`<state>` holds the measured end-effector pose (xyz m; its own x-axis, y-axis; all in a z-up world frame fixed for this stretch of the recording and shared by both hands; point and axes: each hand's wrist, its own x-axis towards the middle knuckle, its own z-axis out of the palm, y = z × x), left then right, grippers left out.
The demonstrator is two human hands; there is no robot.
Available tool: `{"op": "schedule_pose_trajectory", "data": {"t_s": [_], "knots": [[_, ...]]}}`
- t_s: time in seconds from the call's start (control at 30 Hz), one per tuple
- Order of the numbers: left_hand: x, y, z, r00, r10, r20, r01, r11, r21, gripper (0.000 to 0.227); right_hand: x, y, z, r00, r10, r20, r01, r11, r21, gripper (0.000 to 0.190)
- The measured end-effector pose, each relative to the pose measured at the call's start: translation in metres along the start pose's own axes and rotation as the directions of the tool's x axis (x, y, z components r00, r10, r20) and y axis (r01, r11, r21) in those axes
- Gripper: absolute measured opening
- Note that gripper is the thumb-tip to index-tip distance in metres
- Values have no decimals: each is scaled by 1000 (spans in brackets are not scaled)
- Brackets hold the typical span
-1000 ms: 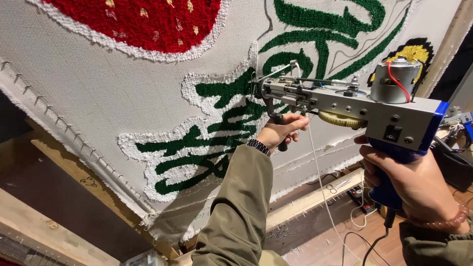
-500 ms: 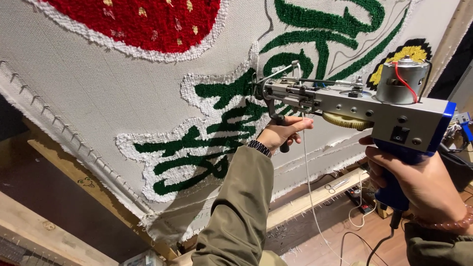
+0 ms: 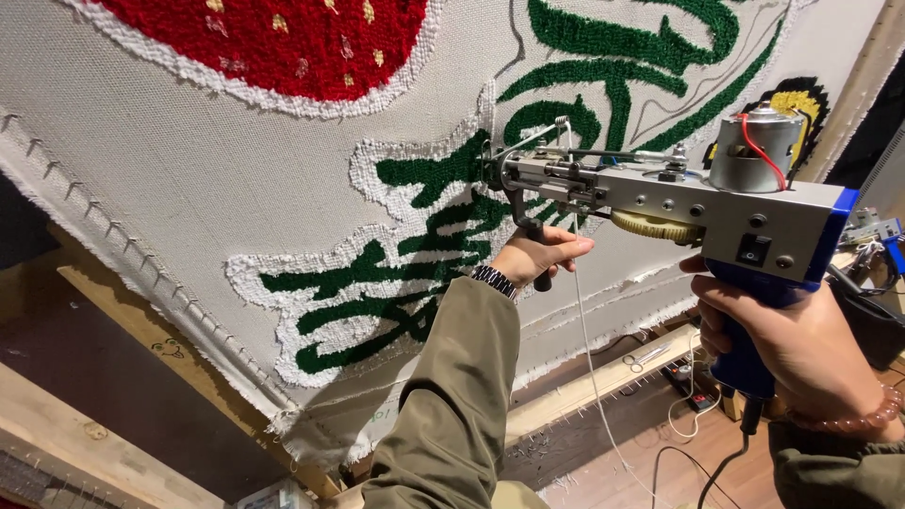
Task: Using a tufting gun to punch yarn into a canvas stretched on a frame to create a rug pattern.
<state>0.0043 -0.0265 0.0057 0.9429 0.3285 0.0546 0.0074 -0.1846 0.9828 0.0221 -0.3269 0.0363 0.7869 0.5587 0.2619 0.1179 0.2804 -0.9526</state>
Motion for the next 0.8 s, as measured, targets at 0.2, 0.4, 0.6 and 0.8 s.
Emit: {"op": "schedule_pose_trajectory", "data": {"t_s": [0.2, 0.4, 0.6, 0.8], "knots": [[-10, 17, -2, 1000, -18, -3, 18, 998, -67, 41, 0, -11, 16, 1000, -11, 9, 11, 1000, -1, 19], [-17, 29, -2, 1000, -21, -22, 18, 993, -115, 42, 5, -10, 19, 998, -25, 51, 26, 1000, -12, 37], [-8, 24, -4, 998, -45, -49, 35, 984, -172, 42, 12, 6, 19, 999, -39, 29, 38, 999, 33, 43], [8, 14, -15, 995, -62, -73, 48, 983, -176, 49, 18, -23, 38, 977, 192, -91, -211, 931, -299, 57]]}}
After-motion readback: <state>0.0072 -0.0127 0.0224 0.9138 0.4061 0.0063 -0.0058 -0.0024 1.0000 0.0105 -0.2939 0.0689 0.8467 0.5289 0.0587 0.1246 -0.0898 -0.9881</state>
